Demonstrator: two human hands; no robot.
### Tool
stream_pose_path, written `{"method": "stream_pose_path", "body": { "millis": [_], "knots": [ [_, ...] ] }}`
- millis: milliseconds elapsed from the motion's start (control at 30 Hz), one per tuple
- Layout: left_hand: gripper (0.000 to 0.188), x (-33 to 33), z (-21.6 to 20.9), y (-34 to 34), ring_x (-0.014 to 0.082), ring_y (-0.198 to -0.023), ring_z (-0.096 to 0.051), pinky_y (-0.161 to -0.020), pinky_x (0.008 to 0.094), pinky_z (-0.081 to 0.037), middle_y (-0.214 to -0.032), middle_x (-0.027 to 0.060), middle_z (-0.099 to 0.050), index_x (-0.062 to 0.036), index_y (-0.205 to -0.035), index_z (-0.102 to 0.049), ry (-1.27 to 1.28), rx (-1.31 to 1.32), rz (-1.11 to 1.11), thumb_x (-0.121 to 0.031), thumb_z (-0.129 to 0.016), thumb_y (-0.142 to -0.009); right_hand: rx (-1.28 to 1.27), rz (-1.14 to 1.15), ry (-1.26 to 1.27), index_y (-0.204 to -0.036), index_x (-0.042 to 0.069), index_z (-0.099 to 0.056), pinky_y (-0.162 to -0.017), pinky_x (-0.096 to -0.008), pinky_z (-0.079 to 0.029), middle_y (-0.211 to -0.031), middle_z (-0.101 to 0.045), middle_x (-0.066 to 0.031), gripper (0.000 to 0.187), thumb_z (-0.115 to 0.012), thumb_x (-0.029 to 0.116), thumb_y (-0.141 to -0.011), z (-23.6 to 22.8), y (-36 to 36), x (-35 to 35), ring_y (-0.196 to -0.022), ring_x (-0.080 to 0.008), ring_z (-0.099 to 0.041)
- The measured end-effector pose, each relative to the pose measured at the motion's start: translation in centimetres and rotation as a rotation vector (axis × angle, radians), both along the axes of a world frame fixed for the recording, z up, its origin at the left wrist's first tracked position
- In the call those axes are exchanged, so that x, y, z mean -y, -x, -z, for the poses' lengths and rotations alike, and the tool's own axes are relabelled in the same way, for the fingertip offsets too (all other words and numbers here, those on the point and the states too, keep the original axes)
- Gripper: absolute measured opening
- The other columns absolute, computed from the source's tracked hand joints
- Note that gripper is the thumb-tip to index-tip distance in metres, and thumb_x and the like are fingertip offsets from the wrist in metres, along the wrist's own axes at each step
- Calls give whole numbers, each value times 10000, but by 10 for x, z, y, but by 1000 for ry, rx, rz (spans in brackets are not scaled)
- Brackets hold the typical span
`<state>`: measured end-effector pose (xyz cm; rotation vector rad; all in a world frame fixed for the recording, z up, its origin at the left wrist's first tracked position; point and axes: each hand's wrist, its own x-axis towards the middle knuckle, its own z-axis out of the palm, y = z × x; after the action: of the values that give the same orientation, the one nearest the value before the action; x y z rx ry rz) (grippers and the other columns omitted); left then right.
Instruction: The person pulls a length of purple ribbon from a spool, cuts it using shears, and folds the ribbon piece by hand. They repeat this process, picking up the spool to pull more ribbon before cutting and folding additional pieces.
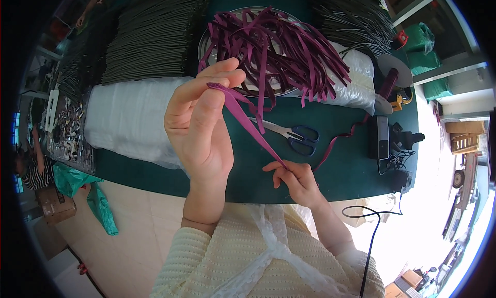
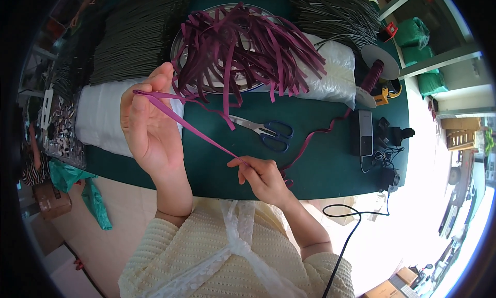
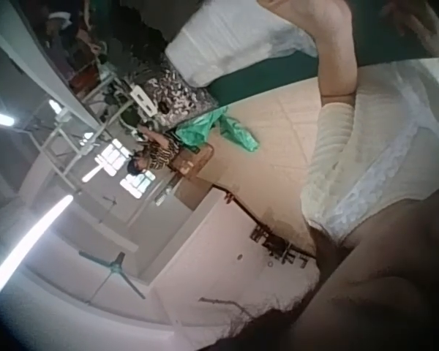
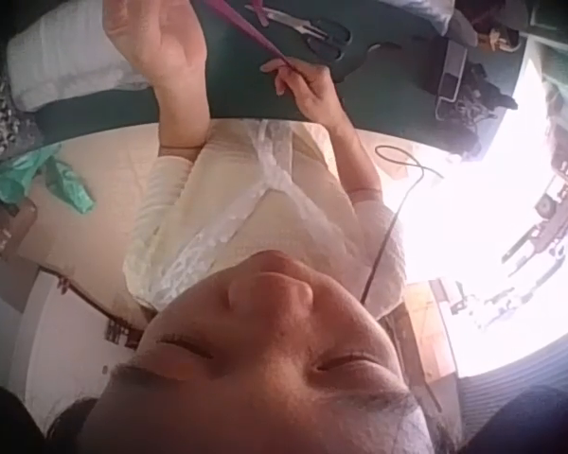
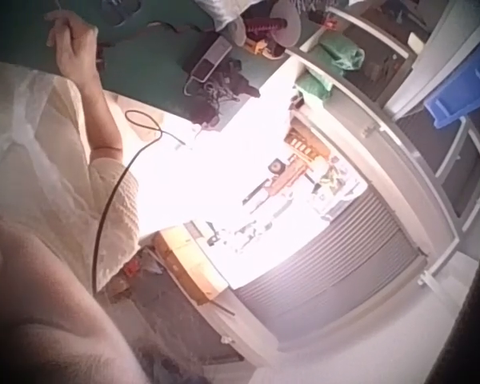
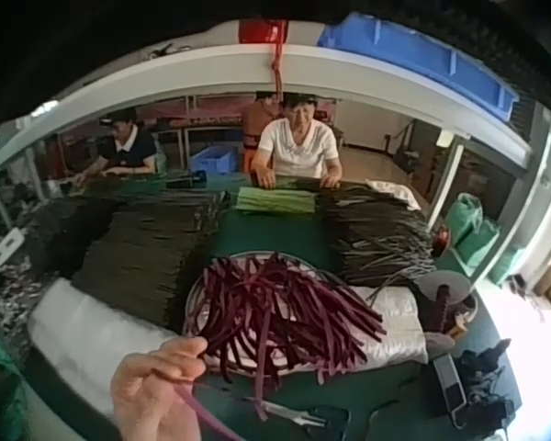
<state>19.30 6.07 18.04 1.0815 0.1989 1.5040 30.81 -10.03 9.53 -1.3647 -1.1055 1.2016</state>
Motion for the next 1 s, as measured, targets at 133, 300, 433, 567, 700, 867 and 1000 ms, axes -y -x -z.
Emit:
{"method": "stream_pose_path", "body": {
  "millis": [133,300,433,567,700,867,1000],
  "knots": [
    [151,-3,-6,4,262,-977,-596,-939,382,-414,-990,176,-631,-21,-955,-625,-21,20,-6,-91,-540,-852,-8,-81,104,-934,-27,-624,-514,-232,-405,-587,-530,-46,204,-459,75,-869,9,-10,11,-536,-86,-506],
    [204,-21,-6,11,281,-1015,-585,-1015,399,-346,-1001,165,-632,-12,-1016,-600,50,182,117,-150,-504,-900,-162,-344,338,-907,-24,-632,-532,-200,-418,-646,-578,-36,150,-548,94,-871,20,-29,29,-578,-69,-532],
    [213,-41,-11,22,273,-1027,-574,-1025,408,-340,-1034,157,-622,-7,-1029,-590,81,207,54,-156,-503,-903,-571,-523,200,-821,-11,-646,-555,-187,-422,-637,-603,-28,109,-630,96,-834,37,-59,54,-603,-73,-554],
    [196,-53,-9,33,261,-1032,-563,-1007,396,-356,-1042,146,-614,-7,-1010,-588,152,232,-24,-153,-513,-902,-507,-315,-84,-724,0,-692,-699,-282,-376,-715,-656,-99,310,-674,307,-763,39,-76,70,-720,-161,-497],
    [221,-62,-1,44,270,-1043,-541,-1020,432,-337,-1071,132,-596,11,-1034,-569,250,264,-129,-160,-493,-915,-426,98,-374,-645,16,-665,-654,-331,-373,-723,-645,-131,362,-629,342,-799,32,-91,79,-699,-190,-500],
    [200,-71,6,70,219,-977,-560,-954,368,-398,-1036,104,-602,-17,-1012,-570,251,316,-155,-180,-510,-912,-1048,173,-406,-739,55,-580,-387,-226,-315,-516,-541,-37,266,-614,295,-848,40,-110,99,-420,-104,-458],
    [191,-83,14,97,206,-966,-562,-939,364,-409,-1040,84,-606,-34,-999,-575,273,359,-185,-193,-523,-907,-1287,25,-840,-694,97,-569,-390,-212,-340,-477,-543,-13,244,-660,288,-815,34,-124,103,-364,-88,-462]
  ]
}}
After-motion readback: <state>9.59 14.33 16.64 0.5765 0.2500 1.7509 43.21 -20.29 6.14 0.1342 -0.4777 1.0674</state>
